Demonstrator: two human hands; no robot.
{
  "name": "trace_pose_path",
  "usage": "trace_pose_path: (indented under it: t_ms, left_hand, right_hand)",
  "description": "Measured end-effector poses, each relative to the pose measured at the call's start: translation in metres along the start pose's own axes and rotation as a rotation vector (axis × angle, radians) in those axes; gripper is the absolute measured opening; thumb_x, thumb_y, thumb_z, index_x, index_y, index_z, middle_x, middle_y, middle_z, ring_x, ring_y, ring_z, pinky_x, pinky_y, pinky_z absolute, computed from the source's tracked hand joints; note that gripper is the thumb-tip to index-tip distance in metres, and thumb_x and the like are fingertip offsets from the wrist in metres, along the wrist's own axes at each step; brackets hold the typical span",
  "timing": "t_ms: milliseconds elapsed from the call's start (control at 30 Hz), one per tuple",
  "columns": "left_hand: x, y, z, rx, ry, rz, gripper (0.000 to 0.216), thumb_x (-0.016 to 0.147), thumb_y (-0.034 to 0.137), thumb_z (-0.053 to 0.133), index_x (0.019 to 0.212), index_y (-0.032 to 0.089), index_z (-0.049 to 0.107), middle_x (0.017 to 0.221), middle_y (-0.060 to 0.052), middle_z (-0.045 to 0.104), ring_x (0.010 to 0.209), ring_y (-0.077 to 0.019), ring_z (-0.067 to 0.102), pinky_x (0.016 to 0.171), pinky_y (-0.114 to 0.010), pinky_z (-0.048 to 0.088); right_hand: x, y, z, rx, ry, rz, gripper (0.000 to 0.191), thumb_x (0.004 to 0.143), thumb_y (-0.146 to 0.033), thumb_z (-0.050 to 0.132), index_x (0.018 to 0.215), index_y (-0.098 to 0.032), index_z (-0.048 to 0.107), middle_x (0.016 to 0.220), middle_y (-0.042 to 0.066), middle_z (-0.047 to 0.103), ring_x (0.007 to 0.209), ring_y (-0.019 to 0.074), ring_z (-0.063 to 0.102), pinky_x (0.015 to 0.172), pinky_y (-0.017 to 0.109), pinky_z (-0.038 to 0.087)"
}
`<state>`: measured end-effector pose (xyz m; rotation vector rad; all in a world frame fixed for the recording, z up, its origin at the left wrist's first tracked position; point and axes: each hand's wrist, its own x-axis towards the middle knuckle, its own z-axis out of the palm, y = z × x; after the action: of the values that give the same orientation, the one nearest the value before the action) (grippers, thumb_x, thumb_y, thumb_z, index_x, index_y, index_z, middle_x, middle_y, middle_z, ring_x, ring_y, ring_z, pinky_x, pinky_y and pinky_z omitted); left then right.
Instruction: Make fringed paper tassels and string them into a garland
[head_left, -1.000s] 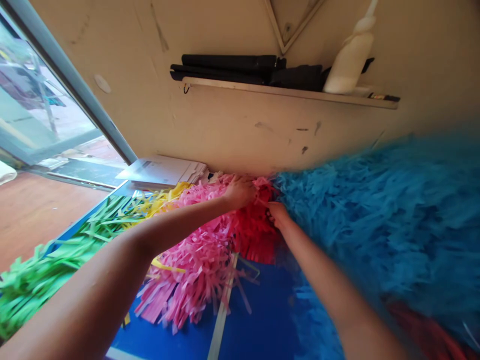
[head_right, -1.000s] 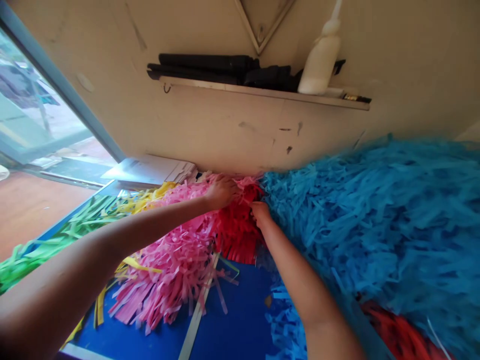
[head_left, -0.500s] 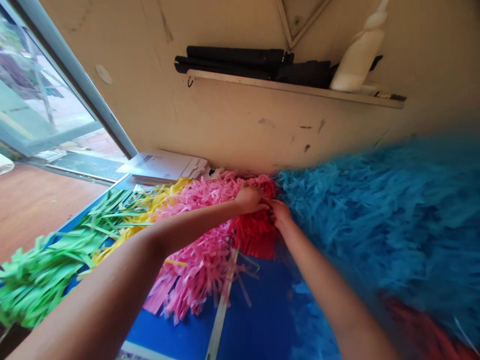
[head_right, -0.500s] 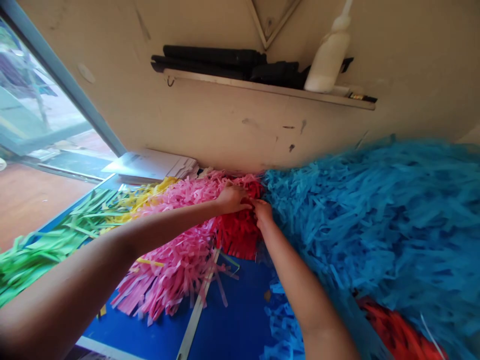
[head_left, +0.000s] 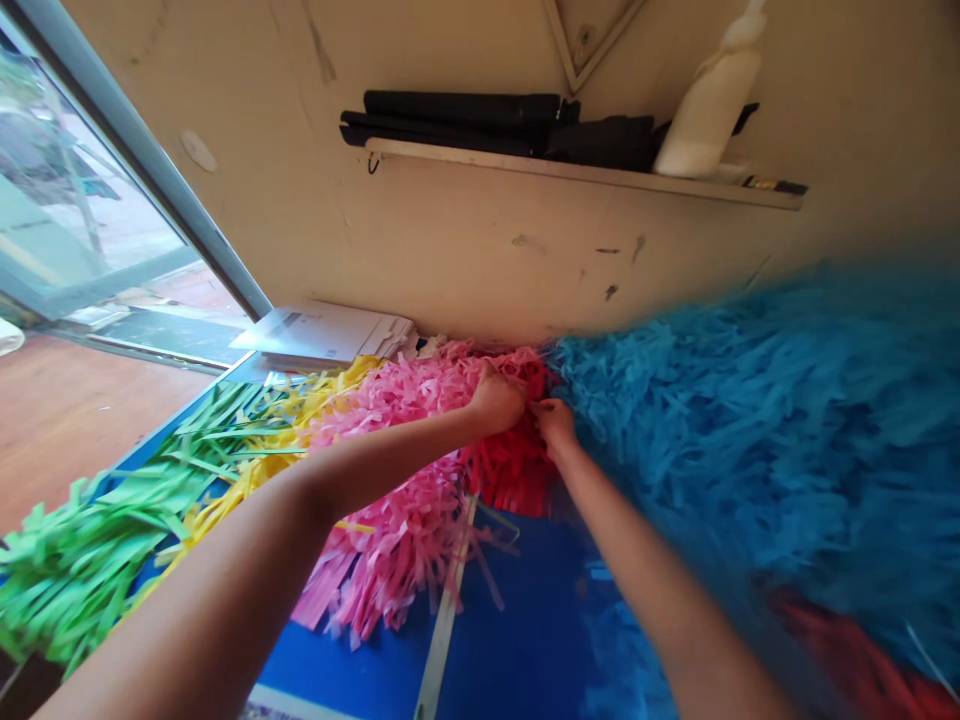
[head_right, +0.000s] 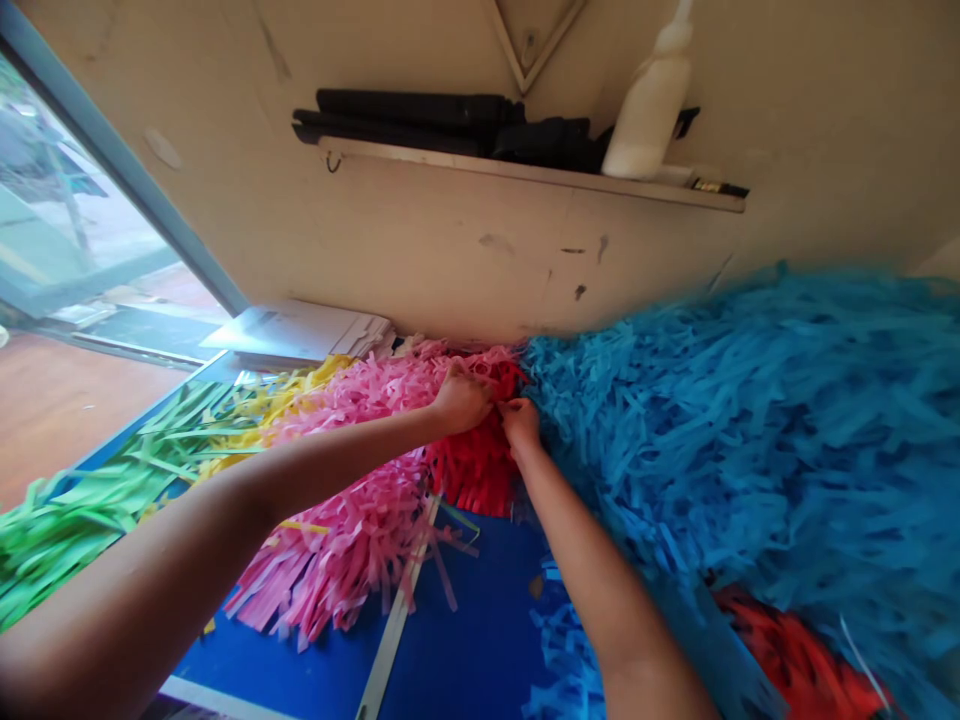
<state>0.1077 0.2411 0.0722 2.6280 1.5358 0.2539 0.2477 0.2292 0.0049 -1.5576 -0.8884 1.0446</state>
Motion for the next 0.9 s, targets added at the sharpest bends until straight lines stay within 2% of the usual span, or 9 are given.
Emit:
trace_pose_path:
  t_ms: [67, 133, 233, 367, 600, 733, 800, 900]
  left_hand:
    - [-0.001, 0.003, 0.003, 0.001, 0.001, -0.032, 0.033, 0.086, 0.035, 0.055, 0.107, 0.013, 0.07, 0.103, -0.018, 0.074, 0.103, -0.0329, 0.067, 0.103, -0.051, 0.036]
    - [0.0, 0.004, 0.005, -0.001, -0.012, -0.098, 0.033, 0.086, 0.037, 0.055, 0.101, 0.014, 0.072, 0.096, -0.016, 0.075, 0.097, -0.0317, 0.069, 0.098, -0.049, 0.041]
    - [0.002, 0.003, 0.006, -0.02, -0.037, -0.165, 0.029, 0.086, 0.036, 0.054, 0.089, 0.017, 0.076, 0.089, -0.012, 0.076, 0.09, -0.029, 0.071, 0.093, -0.044, 0.046]
    - [0.0, 0.003, 0.005, -0.052, -0.025, -0.166, 0.03, 0.086, 0.037, 0.053, 0.091, 0.019, 0.076, 0.092, -0.011, 0.076, 0.092, -0.029, 0.071, 0.094, -0.043, 0.045]
    - [-0.007, 0.005, 0.004, -0.11, -0.006, -0.171, 0.029, 0.087, 0.039, 0.054, 0.091, 0.019, 0.075, 0.091, -0.01, 0.077, 0.091, -0.0289, 0.071, 0.094, -0.043, 0.045]
    - [-0.01, 0.003, 0.004, -0.142, -0.008, -0.142, 0.027, 0.085, 0.042, 0.06, 0.087, 0.018, 0.074, 0.086, -0.009, 0.076, 0.09, -0.0276, 0.071, 0.098, -0.043, 0.043]
    - [-0.01, 0.002, 0.004, -0.16, 0.004, -0.134, 0.028, 0.087, 0.041, 0.059, 0.091, 0.017, 0.074, 0.088, -0.009, 0.076, 0.091, -0.027, 0.071, 0.1, -0.043, 0.043]
    - [-0.008, 0.0, 0.004, -0.197, 0.054, -0.118, 0.029, 0.089, 0.03, 0.054, 0.109, 0.017, 0.07, 0.104, -0.011, 0.074, 0.1, -0.0263, 0.068, 0.099, -0.041, 0.046]
  right_hand:
    - [0.001, -0.001, 0.0, -0.01, 0.035, -0.018, 0.015, 0.065, -0.019, 0.071, 0.066, -0.022, 0.056, 0.058, -0.003, 0.055, 0.056, 0.0117, 0.048, 0.052, 0.021, 0.033]
    - [0.001, -0.003, 0.0, -0.012, 0.037, -0.02, 0.014, 0.063, -0.018, 0.071, 0.064, -0.021, 0.058, 0.061, -0.003, 0.057, 0.059, 0.0116, 0.049, 0.054, 0.021, 0.034]
    - [-0.003, -0.007, 0.0, 0.005, 0.002, 0.031, 0.009, 0.069, -0.026, 0.069, 0.067, -0.02, 0.063, 0.062, -0.001, 0.06, 0.056, 0.012, 0.049, 0.052, 0.022, 0.033]
    - [-0.007, -0.014, 0.001, 0.042, -0.022, 0.128, 0.017, 0.076, -0.036, 0.068, 0.073, -0.02, 0.067, 0.059, -0.002, 0.058, 0.047, 0.0111, 0.042, 0.045, 0.024, 0.026]
    - [-0.008, -0.023, 0.003, 0.101, -0.039, 0.303, 0.028, 0.08, -0.04, 0.069, 0.063, -0.02, 0.061, 0.048, -0.003, 0.048, 0.04, 0.0097, 0.034, 0.038, 0.024, 0.019]
    - [-0.011, -0.026, 0.001, 0.162, -0.027, 0.299, 0.016, 0.077, -0.03, 0.071, 0.068, -0.02, 0.061, 0.052, -0.005, 0.049, 0.04, 0.0083, 0.034, 0.037, 0.023, 0.019]
    - [-0.012, -0.027, 0.0, 0.178, -0.026, 0.294, 0.011, 0.074, -0.024, 0.072, 0.071, -0.02, 0.062, 0.052, -0.005, 0.05, 0.04, 0.0082, 0.034, 0.037, 0.023, 0.019]
    - [-0.015, -0.029, -0.001, 0.183, -0.036, 0.283, 0.008, 0.072, -0.022, 0.071, 0.072, -0.02, 0.064, 0.05, -0.005, 0.049, 0.04, 0.0088, 0.035, 0.037, 0.024, 0.02]
